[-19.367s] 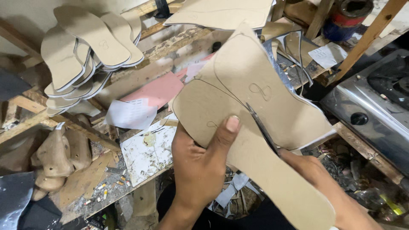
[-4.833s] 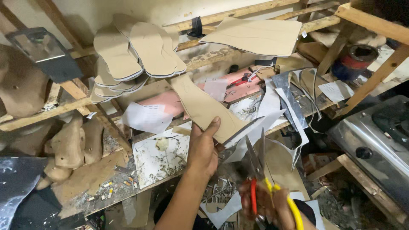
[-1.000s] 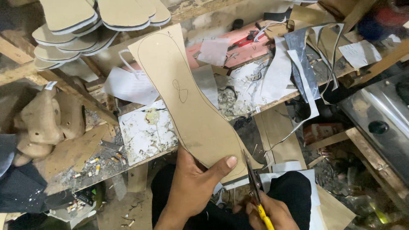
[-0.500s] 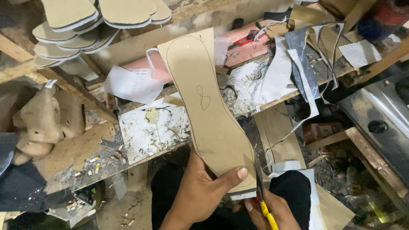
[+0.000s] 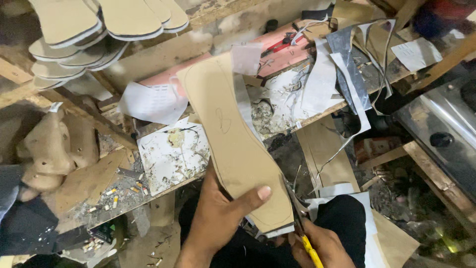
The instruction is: The person cuts shoe insole patterns from cardboard sheets using scissors, following drawn outlines. They cut out one insole shape, then hold up a larger cardboard sheet and continue cutting along the traced outlines to separate additional insole shapes, trimming the edges.
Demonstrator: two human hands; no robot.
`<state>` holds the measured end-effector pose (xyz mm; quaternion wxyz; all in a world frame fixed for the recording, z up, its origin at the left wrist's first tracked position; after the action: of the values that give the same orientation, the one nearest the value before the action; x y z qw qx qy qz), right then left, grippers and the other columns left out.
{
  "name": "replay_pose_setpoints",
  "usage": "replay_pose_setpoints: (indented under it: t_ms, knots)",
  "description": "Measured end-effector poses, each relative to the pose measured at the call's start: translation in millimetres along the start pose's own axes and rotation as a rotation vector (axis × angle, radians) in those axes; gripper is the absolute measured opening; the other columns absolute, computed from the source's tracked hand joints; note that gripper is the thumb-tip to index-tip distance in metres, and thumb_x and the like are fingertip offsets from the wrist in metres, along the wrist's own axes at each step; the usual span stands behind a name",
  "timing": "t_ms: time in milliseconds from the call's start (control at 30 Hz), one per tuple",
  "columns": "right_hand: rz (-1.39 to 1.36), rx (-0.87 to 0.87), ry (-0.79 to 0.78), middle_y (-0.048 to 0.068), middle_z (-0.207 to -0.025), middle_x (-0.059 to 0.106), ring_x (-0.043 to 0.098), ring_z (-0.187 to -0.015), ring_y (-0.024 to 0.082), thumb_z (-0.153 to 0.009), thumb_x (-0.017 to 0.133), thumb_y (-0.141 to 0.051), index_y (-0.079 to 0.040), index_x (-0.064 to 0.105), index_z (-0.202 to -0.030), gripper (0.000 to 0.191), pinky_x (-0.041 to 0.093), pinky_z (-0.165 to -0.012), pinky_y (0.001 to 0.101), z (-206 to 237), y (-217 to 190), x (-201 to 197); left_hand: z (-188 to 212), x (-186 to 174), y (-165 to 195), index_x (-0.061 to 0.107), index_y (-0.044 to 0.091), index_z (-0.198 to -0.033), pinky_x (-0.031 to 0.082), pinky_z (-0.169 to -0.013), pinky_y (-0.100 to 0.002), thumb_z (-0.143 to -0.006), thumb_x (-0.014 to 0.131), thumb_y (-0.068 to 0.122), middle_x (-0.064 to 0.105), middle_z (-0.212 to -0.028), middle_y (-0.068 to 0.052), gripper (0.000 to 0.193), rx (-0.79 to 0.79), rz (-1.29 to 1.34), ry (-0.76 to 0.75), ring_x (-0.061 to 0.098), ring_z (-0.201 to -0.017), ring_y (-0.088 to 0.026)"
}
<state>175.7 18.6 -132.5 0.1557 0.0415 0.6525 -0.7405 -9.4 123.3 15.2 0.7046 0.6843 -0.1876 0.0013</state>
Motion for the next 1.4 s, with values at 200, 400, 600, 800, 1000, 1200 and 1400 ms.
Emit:
replay_pose_setpoints:
  t_ms: [200, 400, 600, 800, 1000, 1200, 1400]
  knots:
    - [-0.049, 0.330, -0.092, 0.003, -0.084, 0.074, 0.071, -0.070, 0.011, -0.092, 0.057, -0.009, -0.010, 0.069, -0.126, 0.036, 0.054, -0.064, 0.0267, 0, 112, -4, -20, -55, 25, 0.016, 0.038, -0.155, 0.054, -0.105, -0.041, -0.099, 0.067, 0.026, 0.052, -0.151, -0.008, 0.077, 0.299, 0.513, 0.186, 0.061, -0.130, -0.021]
    - [-0.398, 0.476, -0.075, 0.013, -0.087, 0.075, 0.072, -0.074, 0.017, -0.093, 0.065, -0.007, -0.006, 0.068, -0.130, 0.037, 0.057, -0.067, 0.0305, 8, 197, -1, -26, -106, -11, 0.045, 0.002, -0.139, 0.056, -0.098, -0.042, -0.104, 0.060, 0.022, 0.065, -0.122, -0.014, 0.043, 0.161, 0.567, 0.446, 0.069, -0.110, -0.026]
    - [-0.576, 0.172, -0.102, 0.018, -0.099, 0.077, 0.072, -0.074, 0.018, -0.094, 0.064, -0.010, -0.002, 0.062, -0.133, 0.040, 0.054, -0.065, 0.0313, -3, 140, -17, -17, -73, -39, 0.059, 0.004, -0.130, 0.062, -0.085, -0.038, -0.097, 0.045, 0.044, 0.076, -0.108, -0.012, 0.054, -0.263, 0.255, 0.346, 0.075, -0.090, -0.023]
    - [0.343, 0.351, 0.068, 0.010, -0.100, 0.077, 0.079, -0.090, 0.015, -0.088, 0.075, -0.014, -0.013, 0.076, -0.123, 0.035, 0.060, -0.085, 0.0313, 6, 71, -17, 2, 0, -33, 0.064, -0.004, -0.119, 0.058, -0.077, -0.029, -0.092, 0.073, 0.023, 0.076, -0.097, -0.009, 0.040, -0.182, 0.052, 0.010, 0.070, -0.085, -0.014]
    - [0.112, 0.141, 0.007, 0.014, -0.124, 0.075, 0.070, -0.112, 0.022, -0.082, 0.073, -0.012, -0.008, 0.055, -0.145, 0.065, 0.052, -0.098, 0.0385, -1, 13, -2, 4, 0, -17, 0.066, -0.001, -0.116, 0.058, -0.078, -0.029, -0.090, 0.074, 0.018, 0.077, -0.098, -0.008, 0.033, -0.159, 0.019, 0.102, 0.072, -0.088, -0.012]
    - [-0.043, 0.284, -0.270, 0.019, -0.123, 0.071, 0.069, -0.116, 0.028, -0.093, 0.070, -0.024, -0.004, 0.055, -0.141, 0.053, 0.053, -0.104, 0.0416, 5, 40, 21, 3, -15, -3, 0.068, -0.003, -0.112, 0.061, -0.071, -0.030, -0.088, 0.075, 0.016, 0.079, -0.094, -0.012, 0.031, -0.145, 0.018, 0.188, 0.074, -0.081, -0.015]
    - [-0.075, 0.026, -0.081, 0.021, -0.136, 0.064, 0.060, -0.130, 0.029, -0.087, 0.071, -0.012, 0.001, 0.048, -0.147, 0.065, 0.040, -0.111, 0.0410, 1, 35, 8, 11, 1, -20, 0.072, -0.002, -0.110, 0.060, -0.073, -0.029, -0.084, 0.079, 0.013, 0.081, -0.094, -0.010, 0.031, -0.240, -0.024, 0.107, 0.074, -0.082, -0.013]
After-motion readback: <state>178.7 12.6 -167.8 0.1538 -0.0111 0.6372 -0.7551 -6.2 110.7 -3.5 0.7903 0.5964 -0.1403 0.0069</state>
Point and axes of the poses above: each hand's wrist, its own z-axis away from the middle knuckle, its own x-axis out of the palm, y = z × x, the point moved 10 cm from there along -z, towards the middle knuckle
